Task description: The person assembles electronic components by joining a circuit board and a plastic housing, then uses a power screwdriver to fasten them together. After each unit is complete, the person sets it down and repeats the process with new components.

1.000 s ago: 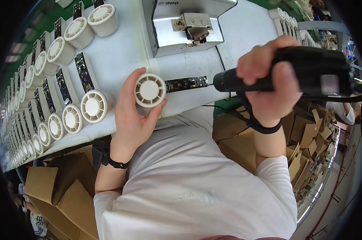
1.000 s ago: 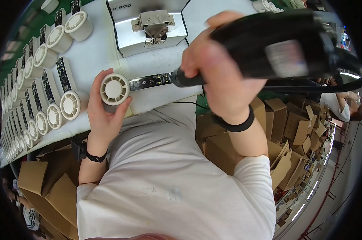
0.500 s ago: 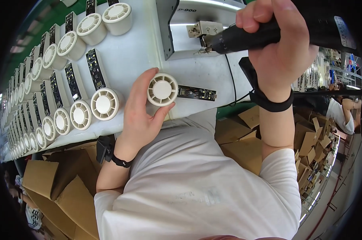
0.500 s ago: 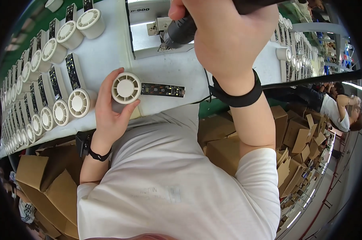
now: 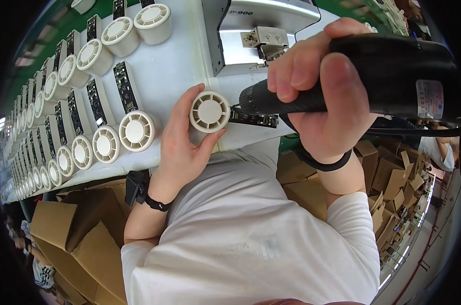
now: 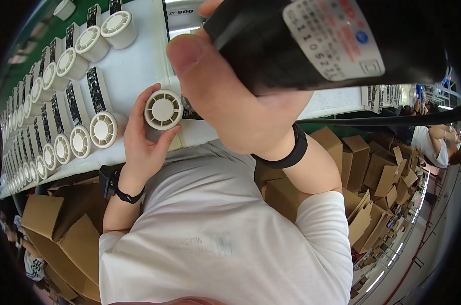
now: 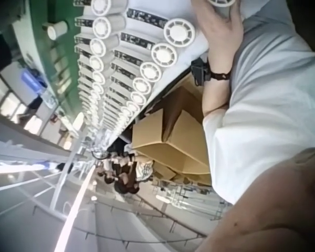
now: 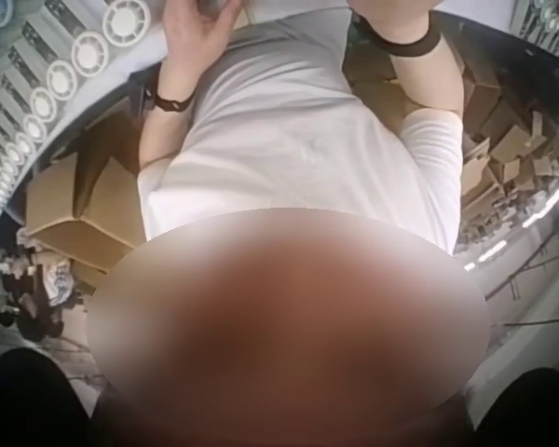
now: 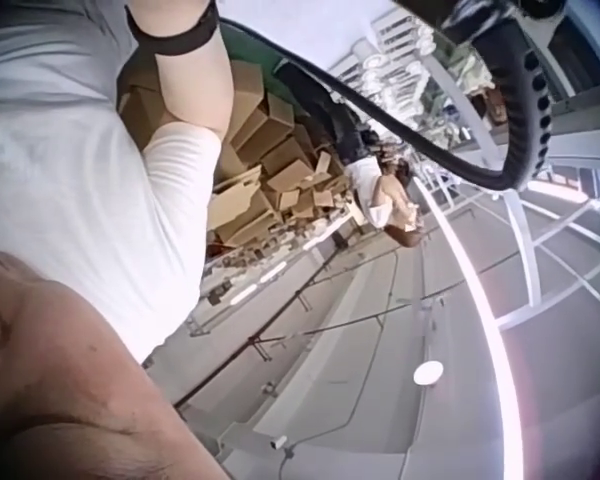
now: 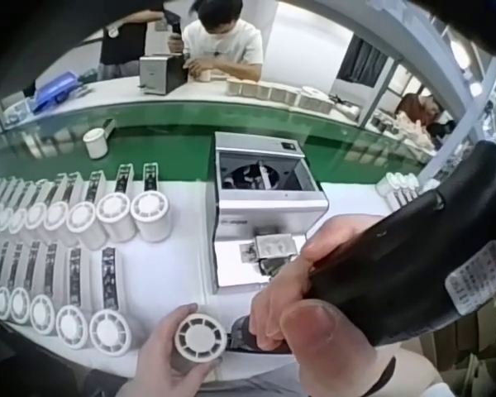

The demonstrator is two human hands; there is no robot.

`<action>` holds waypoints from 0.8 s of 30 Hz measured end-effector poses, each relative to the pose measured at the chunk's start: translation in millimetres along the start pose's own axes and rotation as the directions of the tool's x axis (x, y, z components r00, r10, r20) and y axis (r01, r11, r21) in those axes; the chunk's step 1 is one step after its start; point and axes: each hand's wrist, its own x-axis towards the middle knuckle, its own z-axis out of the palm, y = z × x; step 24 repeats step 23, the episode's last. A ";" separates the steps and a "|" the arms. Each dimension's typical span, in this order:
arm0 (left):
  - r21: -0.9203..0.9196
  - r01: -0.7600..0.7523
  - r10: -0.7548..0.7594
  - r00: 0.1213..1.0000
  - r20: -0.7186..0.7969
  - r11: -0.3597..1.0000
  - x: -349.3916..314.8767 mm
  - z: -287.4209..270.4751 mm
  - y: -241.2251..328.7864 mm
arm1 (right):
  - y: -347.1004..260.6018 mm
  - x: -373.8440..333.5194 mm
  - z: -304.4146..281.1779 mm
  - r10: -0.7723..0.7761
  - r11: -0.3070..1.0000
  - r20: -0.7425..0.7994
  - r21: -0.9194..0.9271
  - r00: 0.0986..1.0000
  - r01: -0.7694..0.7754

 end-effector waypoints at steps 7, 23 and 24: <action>0.011 -0.013 0.013 1.000 -0.005 1.000 0.9 0.3 -0.6 | 16.7 7.0 6.0 -0.022 0.996 0.036 0.083 0.999 0.019; 0.032 -0.054 0.055 0.998 -0.043 0.998 -0.4 3.1 -4.3 | 39.8 10.3 3.3 -0.094 0.977 0.064 0.197 0.994 0.079; 0.032 -0.054 0.055 0.998 -0.043 0.998 -0.4 3.1 -4.3 | 39.8 10.3 3.3 -0.094 0.977 0.064 0.197 0.994 0.079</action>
